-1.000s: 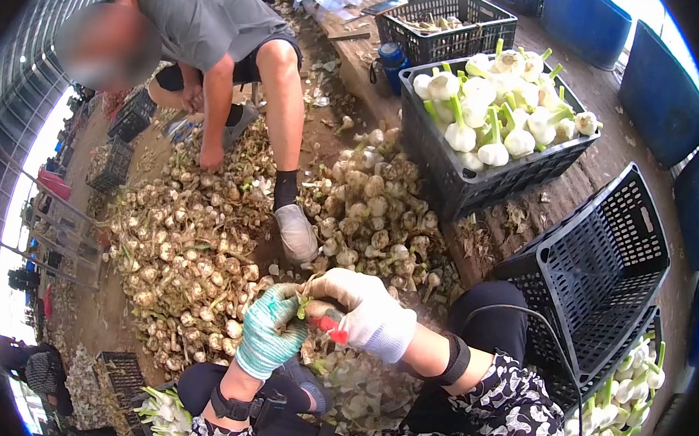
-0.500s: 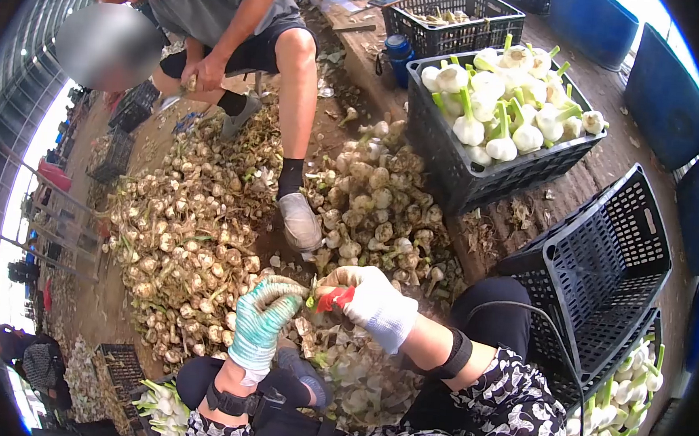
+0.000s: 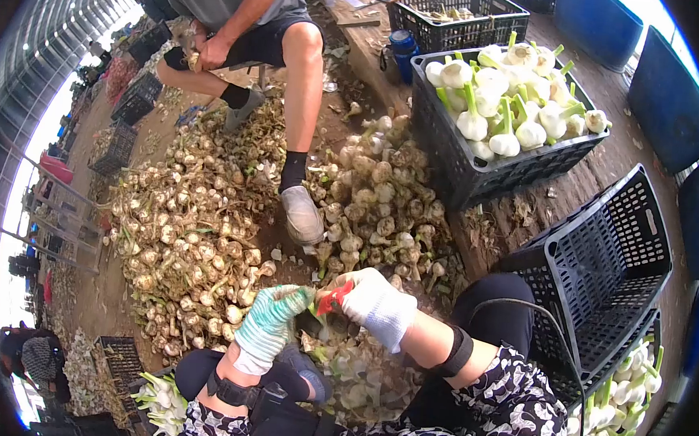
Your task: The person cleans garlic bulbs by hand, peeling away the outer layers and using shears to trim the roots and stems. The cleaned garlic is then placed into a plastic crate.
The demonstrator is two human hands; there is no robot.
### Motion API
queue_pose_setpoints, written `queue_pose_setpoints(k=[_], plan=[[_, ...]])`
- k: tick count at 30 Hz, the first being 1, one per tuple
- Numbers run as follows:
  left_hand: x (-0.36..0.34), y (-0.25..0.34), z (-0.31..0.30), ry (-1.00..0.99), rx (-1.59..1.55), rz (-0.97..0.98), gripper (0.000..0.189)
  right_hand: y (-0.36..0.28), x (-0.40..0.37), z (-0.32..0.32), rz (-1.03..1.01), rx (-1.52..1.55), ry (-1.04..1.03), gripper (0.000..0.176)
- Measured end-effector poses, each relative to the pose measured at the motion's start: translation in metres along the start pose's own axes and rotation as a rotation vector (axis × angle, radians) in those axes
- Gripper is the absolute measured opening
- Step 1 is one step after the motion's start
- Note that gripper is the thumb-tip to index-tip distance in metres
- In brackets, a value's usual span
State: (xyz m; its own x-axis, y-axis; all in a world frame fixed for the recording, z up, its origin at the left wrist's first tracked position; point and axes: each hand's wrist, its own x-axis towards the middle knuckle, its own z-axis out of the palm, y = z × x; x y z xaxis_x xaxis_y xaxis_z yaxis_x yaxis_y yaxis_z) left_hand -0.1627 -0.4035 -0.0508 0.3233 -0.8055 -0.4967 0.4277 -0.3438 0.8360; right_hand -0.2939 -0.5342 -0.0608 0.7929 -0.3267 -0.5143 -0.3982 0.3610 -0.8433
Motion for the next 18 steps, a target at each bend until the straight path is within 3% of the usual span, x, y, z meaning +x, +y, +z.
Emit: queue_pose_setpoints(k=[6,9,11,13,15,17,18], plan=[[-0.002,0.002,-0.006,-0.041,0.046,-0.059,0.027,-0.003,-0.009,-0.002,0.024,0.061,-0.117,0.024],[-0.005,0.007,-0.004,-0.071,0.036,-0.049,0.026,-0.002,-0.009,-0.003,-0.075,0.03,-0.128,0.023],[-0.008,0.01,-0.001,-0.097,0.018,-0.031,0.025,-0.009,-0.013,-0.001,0.029,0.109,-0.096,0.023],[-0.009,0.013,0.005,-0.028,0.284,0.017,0.021,0.014,-0.002,0.002,-0.017,0.17,-0.13,0.023],[-0.007,0.005,0.005,0.001,0.342,0.071,0.017,0.026,0.002,0.014,-0.313,-0.099,0.104,0.024],[-0.005,-0.004,0.003,0.127,0.064,0.085,0.014,0.025,0.001,0.02,-0.357,-0.076,0.11,0.024],[-0.001,-0.012,0.002,0.178,-0.004,0.113,0.01,0.026,0.003,0.022,-0.49,-0.15,0.22,0.023]])
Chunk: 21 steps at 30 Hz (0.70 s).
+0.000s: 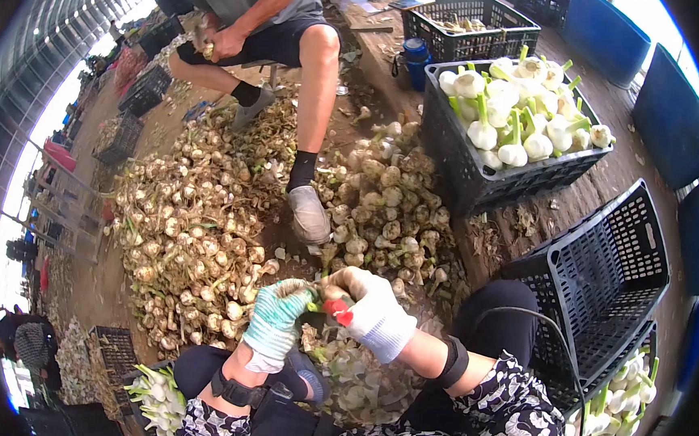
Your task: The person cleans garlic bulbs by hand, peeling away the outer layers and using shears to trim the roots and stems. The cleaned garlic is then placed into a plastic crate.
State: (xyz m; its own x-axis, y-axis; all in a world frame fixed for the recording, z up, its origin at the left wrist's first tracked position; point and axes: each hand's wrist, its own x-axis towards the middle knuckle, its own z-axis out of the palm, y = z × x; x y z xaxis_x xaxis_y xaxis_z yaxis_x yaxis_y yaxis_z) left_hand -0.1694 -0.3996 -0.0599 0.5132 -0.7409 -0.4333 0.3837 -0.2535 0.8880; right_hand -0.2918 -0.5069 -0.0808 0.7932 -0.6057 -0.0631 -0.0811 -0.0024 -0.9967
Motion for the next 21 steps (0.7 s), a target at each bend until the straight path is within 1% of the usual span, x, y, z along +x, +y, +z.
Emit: queue_pose_setpoints(k=[1,2,3,4,5,6,7,8,9,11,12,13,15,16,17,19,20,21], plan=[[0.003,-0.002,-0.002,0.007,-0.006,0.007,0.01,-0.002,0.002,0.001,-0.138,-0.084,0.101,0.023],[0.007,-0.002,-0.004,0.002,-0.167,-0.031,0.01,-0.007,0.001,0.001,0.065,0.158,0.089,0.02],[0.01,-0.001,-0.005,-0.005,-0.328,-0.068,0.01,-0.01,0.002,0.0,0.12,0.313,0.092,0.021],[0.011,0.001,-0.004,-0.02,-0.468,-0.026,0.011,-0.015,0.002,-0.002,0.13,0.373,0.1,0.022],[0.011,0.003,-0.005,-0.017,-0.473,-0.017,0.011,-0.02,0.003,-0.004,0.144,0.433,0.106,0.023],[0.01,0.006,-0.007,-0.032,-0.562,0.007,0.006,-0.02,0.005,-0.008,0.138,0.429,0.1,0.023],[0.009,0.011,-0.008,-0.049,-0.649,0.031,0.003,-0.018,0.009,-0.014,0.162,0.609,-0.004,0.025],[0.005,0.017,-0.008,-0.129,-0.629,0.035,0.003,-0.018,0.012,-0.017,0.184,0.79,-0.11,0.027],[0.002,0.023,-0.006,-0.13,-0.629,0.04,0.003,-0.017,0.011,-0.015,0.18,0.788,-0.112,0.027],[-0.001,0.031,-0.003,-0.119,-0.646,0.06,0.003,-0.015,0.007,-0.011,0.102,1.107,-0.242,0.024],[-0.001,0.031,-0.007,-0.15,-0.759,0.02,0.003,-0.02,0.006,-0.013,0.194,1.197,-0.245,0.021],[-0.001,0.031,-0.007,-0.148,-0.759,0.026,0.003,-0.021,0.008,-0.017,0.194,1.196,-0.251,0.021],[0.001,0.034,-0.007,-0.041,-0.881,0.124,0.003,-0.022,0.011,-0.03,0.232,1.482,-0.337,0.017],[-0.001,0.039,-0.011,0.022,-0.842,0.109,0.004,-0.025,0.007,-0.034,0.219,1.262,-0.117,0.016],[0.0,0.037,-0.016,0.024,-0.843,0.116,0.004,-0.033,0.006,-0.041,0.203,0.578,-0.15,0.024],[0.004,0.036,-0.021,0.084,-0.68,0.221,0.006,-0.017,0.035,-0.036,-0.619,0.051,-0.633,0.038],[0.001,0.034,-0.019,0.096,-0.538,0.266,0.006,-0.013,0.01,-0.035,0.027,-0.402,-0.4,0.053],[0.0,0.032,-0.016,0.096,-0.538,0.265,0.006,-0.01,0.005,-0.022,-0.166,-0.573,-0.176,0.059]])
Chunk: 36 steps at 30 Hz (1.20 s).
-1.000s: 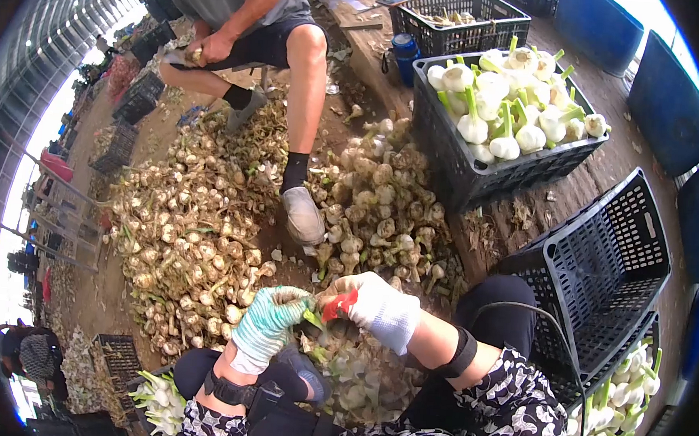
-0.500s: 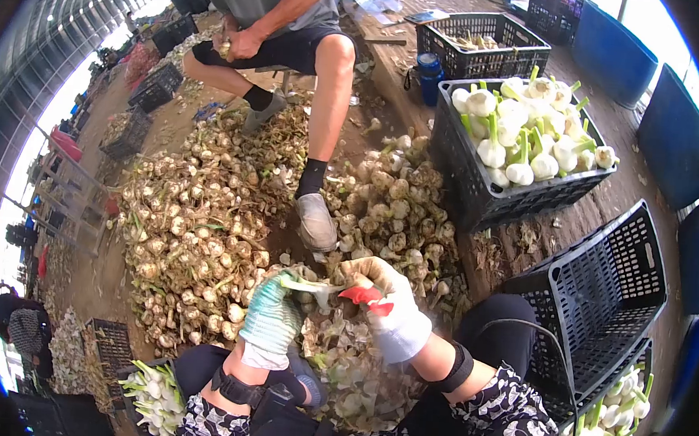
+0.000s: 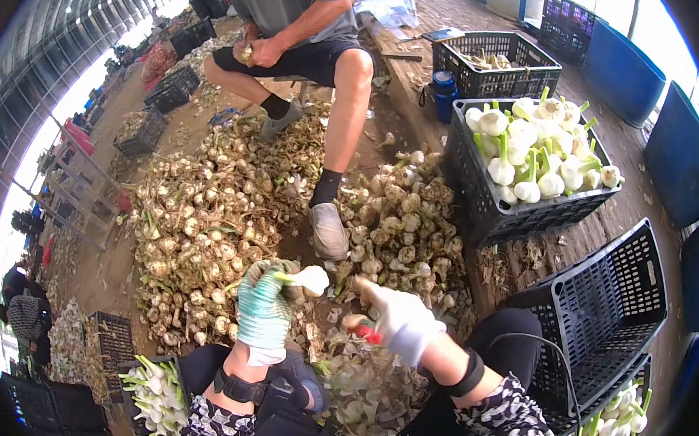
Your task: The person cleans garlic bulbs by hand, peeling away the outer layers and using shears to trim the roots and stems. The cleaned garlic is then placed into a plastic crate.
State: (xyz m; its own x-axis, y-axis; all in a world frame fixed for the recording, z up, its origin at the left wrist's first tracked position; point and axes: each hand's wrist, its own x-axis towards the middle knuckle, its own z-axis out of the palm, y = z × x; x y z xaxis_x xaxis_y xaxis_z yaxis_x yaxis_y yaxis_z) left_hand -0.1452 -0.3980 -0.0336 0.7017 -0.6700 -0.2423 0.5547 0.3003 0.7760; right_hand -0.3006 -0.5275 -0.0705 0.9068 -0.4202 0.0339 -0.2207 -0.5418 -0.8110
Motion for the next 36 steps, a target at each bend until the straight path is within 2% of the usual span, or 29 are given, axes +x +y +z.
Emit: queue_pose_setpoints(k=[1,2,3,4,6,7,8,10,12,14,16,18,19,20,22,25,29,31,32,33,34,35,36], plan=[[-0.002,-0.004,0.001,0.026,0.172,0.051,0.003,-0.002,0.003,0.003,-0.095,0.075,0.108,0.06],[-0.004,-0.008,0.003,0.049,0.345,0.101,0.01,-0.005,0.009,0.004,-0.189,0.148,0.217,0.062],[-0.007,-0.011,0.011,0.045,0.43,0.131,0.011,-0.017,0.01,0.001,-0.166,0.148,0.268,0.052],[-0.009,-0.015,0.013,-0.022,0.508,0.165,0.009,-0.02,0.013,0.004,-0.164,0.145,0.269,0.052],[-0.018,-0.021,0.024,-0.067,0.533,0.201,0.009,-0.022,0.019,0.008,-0.387,0.19,0.355,0.037],[-0.018,-0.027,0.022,-0.061,0.542,0.204,0.009,-0.019,0.018,0.013,-0.33,0.178,0.334,0.022],[-0.015,-0.027,0.017,-0.063,0.544,0.201,0.009,-0.018,0.017,0.015,-0.327,0.18,0.337,0.022],[-0.011,-0.022,0.011,-0.078,0.311,0.034,0.009,-0.017,0.016,0.017,0.22,0.904,0.214,0.019],[-0.012,-0.018,0.014,-0.037,0.284,-0.012,0.01,-0.009,0.018,0.024,0.222,0.931,0.224,0.017],[-0.014,-0.016,0.017,-0.096,0.358,-0.027,0.009,-0.007,0.019,0.034,0.117,0.722,0.297,0.018],[-0.016,-0.017,0.017,-0.091,0.373,-0.033,0.007,-0.017,0.016,0.029,0.165,0.821,0.301,0.018],[-0.017,-0.017,0.018,-0.078,0.199,-0.139,0.006,-0.013,0.017,0.021,0.197,0.942,0.288,0.017],[-0.013,-0.017,0.012,-0.09,0.245,-0.148,0.005,-0.022,0.022,0.009,0.471,1.162,0.283,0.015],[-0.013,-0.017,0.014,-0.094,0.245,-0.149,0.005,-0.01,0.025,0.018,0.454,1.329,0.358,0.014],[-0.011,-0.018,0.02,-0.073,0.114,-0.208,0.003,-0.003,0.029,0.025,0.563,1.447,0.395,0.016],[-0.013,-0.019,0.021,-0.081,0.12,-0.234,0.004,0.004,0.029,0.032,0.512,1.545,0.421,0.011],[-0.017,-0.019,0.019,-0.121,0.117,-0.261,0.003,0.019,0.036,0.032,0.548,1.566,0.417,0.006],[-0.024,-0.016,0.018,-0.17,0.14,-0.24,0.002,0.064,0.051,0.034,0.59,1.767,0.648,0.01],[-0.026,-0.012,0.018,-0.204,0.169,-0.227,0.002,0.087,0.051,0.025,0.54,1.787,0.807,0.009],[-0.024,-0.008,0.016,-0.244,0.354,-0.248,0.007,0.088,0.049,0.011,0.536,1.859,0.693,0.008],[-0.019,-0.01,0.004,-0.38,0.57,-0.338,0.014,0.08,0.045,-0.002,0.531,1.922,0.573,0.009],[-0.013,-0.033,-0.015,-0.484,0.719,-0.299,0.018,0.071,0.041,-0.005,0.576,2.096,0.367,0.012],[-0.008,-0.054,-0.026,-0.581,0.865,-0.253,0.023,0.051,0.033,-0.009,0.554,2.042,0.278,0.017]])
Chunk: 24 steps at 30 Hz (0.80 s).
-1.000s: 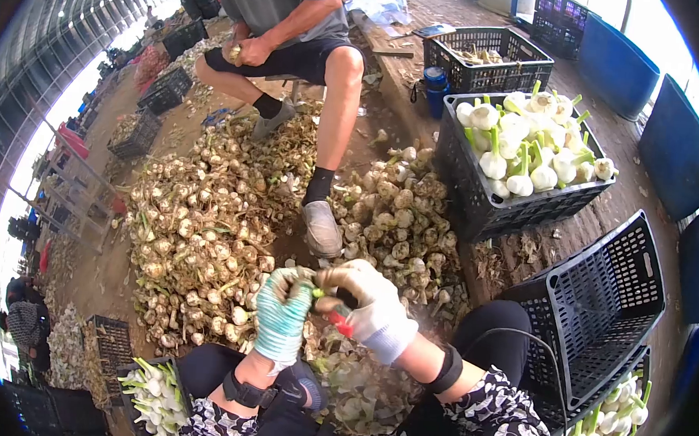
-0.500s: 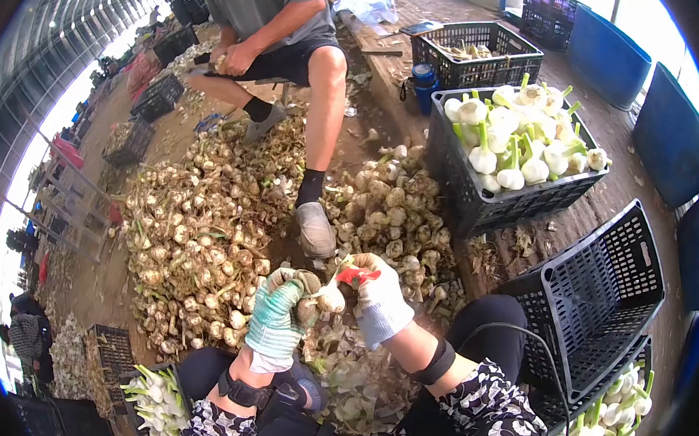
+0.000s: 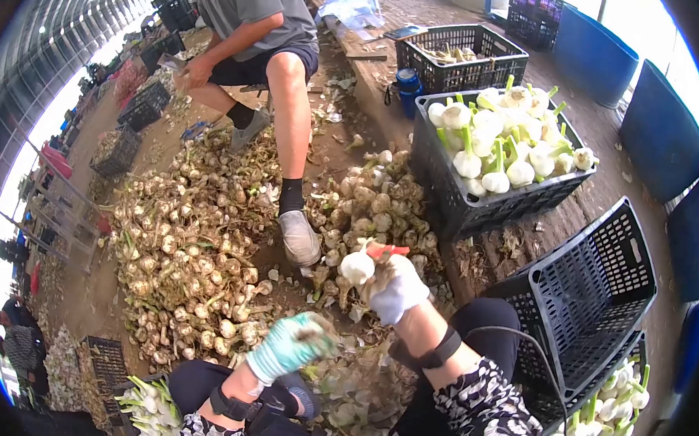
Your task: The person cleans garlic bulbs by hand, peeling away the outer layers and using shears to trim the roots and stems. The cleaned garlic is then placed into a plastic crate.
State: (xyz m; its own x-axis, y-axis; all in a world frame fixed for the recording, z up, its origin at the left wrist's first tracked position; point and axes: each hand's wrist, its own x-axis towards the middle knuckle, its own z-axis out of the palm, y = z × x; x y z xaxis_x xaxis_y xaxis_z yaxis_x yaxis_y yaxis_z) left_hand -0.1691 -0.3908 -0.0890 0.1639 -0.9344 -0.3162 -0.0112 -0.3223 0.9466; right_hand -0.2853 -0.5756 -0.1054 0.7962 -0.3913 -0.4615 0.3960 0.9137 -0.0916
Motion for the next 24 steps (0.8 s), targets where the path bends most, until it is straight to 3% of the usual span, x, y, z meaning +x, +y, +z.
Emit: queue_pose_setpoints(k=[2,4,6,8,9,10,12,13,14,15,16,17,19,20,21,22,24], plan=[[-0.002,0.019,0.012,0.067,0.043,-0.011,0.031,0.005,0.0,-0.001,0.035,0.042,-0.096,0.014],[0.001,0.025,0.006,0.001,0.506,0.178,0.041,0.008,0.003,-0.003,0.017,0.065,-0.111,0.014],[0.0,0.038,0.008,0.011,0.577,0.11,0.052,0.013,0.001,0.006,0.0,0.079,-0.139,0.014],[0.005,0.013,0.0,0.096,0.197,0.089,0.063,0.022,-0.012,0.024,-0.168,-0.124,-0.028,0.012],[0.002,0.025,0.004,0.083,-0.322,0.023,0.071,0.022,-0.005,0.009,-0.224,-0.147,-0.202,0.013],[0.004,0.026,0.002,0.06,-0.525,0.011,0.072,0.027,-0.015,0.02,-0.271,-0.294,-0.226,0.015],[-0.001,0.037,0.005,0.095,-0.781,0.026,0.071,0.036,0.001,0.0,-0.284,-0.506,-0.237,0.023],[-0.001,0.036,0.004,0.106,-0.813,0.085,0.066,0.042,-0.007,0.002,-0.313,-0.602,-0.343,0.025],[0.001,0.025,0.002,0.166,-0.731,0.078,0.058,0.046,-0.013,0.006,-0.336,-0.691,-0.459,0.028],[0.007,0.012,0.001,0.227,-0.698,0.109,0.053,0.04,-0.007,-0.001,-0.483,-1.096,-0.229,0.032],[0.006,0.003,-0.001,0.314,-0.658,0.137,0.049,0.039,-0.034,0.039,-0.568,-1.28,-0.181,0.031],[-0.003,0.013,-0.004,0.333,-0.617,0.148,0.049,0.034,-0.017,0.028,-0.758,-1.312,-0.282,0.029],[-0.028,0.046,-0.016,0.467,-0.427,0.227,0.049,0.03,-0.001,0.013,-0.704,-1.135,-0.092,0.029],[-0.045,0.06,-0.023,0.562,-0.275,0.281,0.049,0.02,0.015,-0.008,-0.554,-1.003,-0.028,0.031],[-0.066,0.073,-0.028,0.613,-0.368,0.36,0.05,0.018,0.009,-0.008,-0.388,-0.894,0.017,0.03],[-0.083,0.083,-0.033,0.648,-0.462,0.449,0.051,0.009,0.024,-0.034,-0.358,-0.878,-0.011,0.029],[-0.135,0.094,-0.052,0.989,-0.039,0.456,0.052,0.005,0.042,-0.064,-0.418,-1.109,-0.042,0.029]])
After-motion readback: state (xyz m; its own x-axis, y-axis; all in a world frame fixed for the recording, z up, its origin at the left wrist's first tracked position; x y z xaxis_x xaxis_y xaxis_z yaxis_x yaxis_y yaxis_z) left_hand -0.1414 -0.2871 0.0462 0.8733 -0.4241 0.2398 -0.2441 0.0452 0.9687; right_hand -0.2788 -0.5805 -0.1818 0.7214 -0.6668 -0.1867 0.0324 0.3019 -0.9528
